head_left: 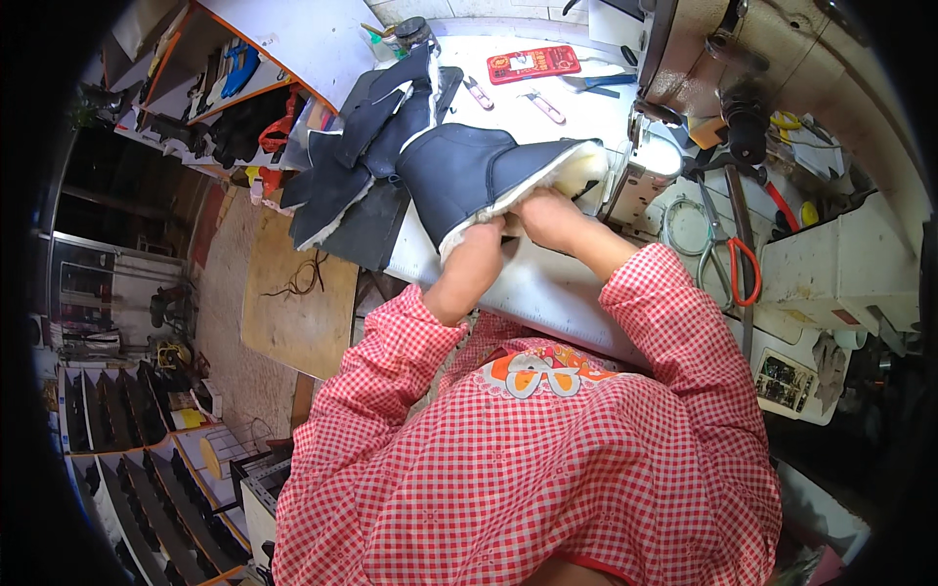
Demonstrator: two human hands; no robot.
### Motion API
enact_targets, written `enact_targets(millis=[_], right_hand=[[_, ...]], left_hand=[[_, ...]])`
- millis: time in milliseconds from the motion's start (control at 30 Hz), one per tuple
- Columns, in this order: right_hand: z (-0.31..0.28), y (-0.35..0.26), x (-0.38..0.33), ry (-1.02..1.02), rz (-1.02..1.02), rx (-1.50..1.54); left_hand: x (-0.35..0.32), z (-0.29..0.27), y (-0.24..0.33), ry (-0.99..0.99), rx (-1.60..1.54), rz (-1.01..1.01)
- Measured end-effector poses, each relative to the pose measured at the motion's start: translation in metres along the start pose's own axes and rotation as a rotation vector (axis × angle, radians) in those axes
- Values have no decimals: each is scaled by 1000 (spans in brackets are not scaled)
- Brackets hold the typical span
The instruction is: The person sews a black leather boot with white lining using a sewing machine. They repeatedly align the boot under the needle, sew short sections, and adjust the boot's position to continue stitching along the seam.
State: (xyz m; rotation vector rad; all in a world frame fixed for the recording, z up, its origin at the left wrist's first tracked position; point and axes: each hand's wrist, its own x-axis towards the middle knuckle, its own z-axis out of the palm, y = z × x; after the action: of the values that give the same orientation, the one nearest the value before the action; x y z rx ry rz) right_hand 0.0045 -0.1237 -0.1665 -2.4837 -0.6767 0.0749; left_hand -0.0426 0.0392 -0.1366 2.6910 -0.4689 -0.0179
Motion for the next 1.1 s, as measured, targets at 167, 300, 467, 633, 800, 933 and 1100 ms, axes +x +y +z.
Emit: enact_targets(millis=[167, 300, 467, 633, 800, 933, 1100], right_hand=[[5, -1, -21, 171, -185, -164], [9, 2, -19, 133, -116, -58], [7, 10, -12, 152, -106, 8], [5, 10, -9, 161, -165, -3], [9, 6, -16, 188, -113, -23], [11, 4, -21, 266, -186, -105], [5, 0, -16, 188, -194, -157]], left_hand=[[17, 0, -7, -20, 109, 136], [37, 10, -17, -267, 679, 396], [47, 11, -25, -118, 371, 283], [54, -2, -36, -89, 236, 304], [62, -8, -35, -118, 221, 341], [67, -11, -32, -143, 227, 361], [70, -17, -33, -153, 230, 363]])
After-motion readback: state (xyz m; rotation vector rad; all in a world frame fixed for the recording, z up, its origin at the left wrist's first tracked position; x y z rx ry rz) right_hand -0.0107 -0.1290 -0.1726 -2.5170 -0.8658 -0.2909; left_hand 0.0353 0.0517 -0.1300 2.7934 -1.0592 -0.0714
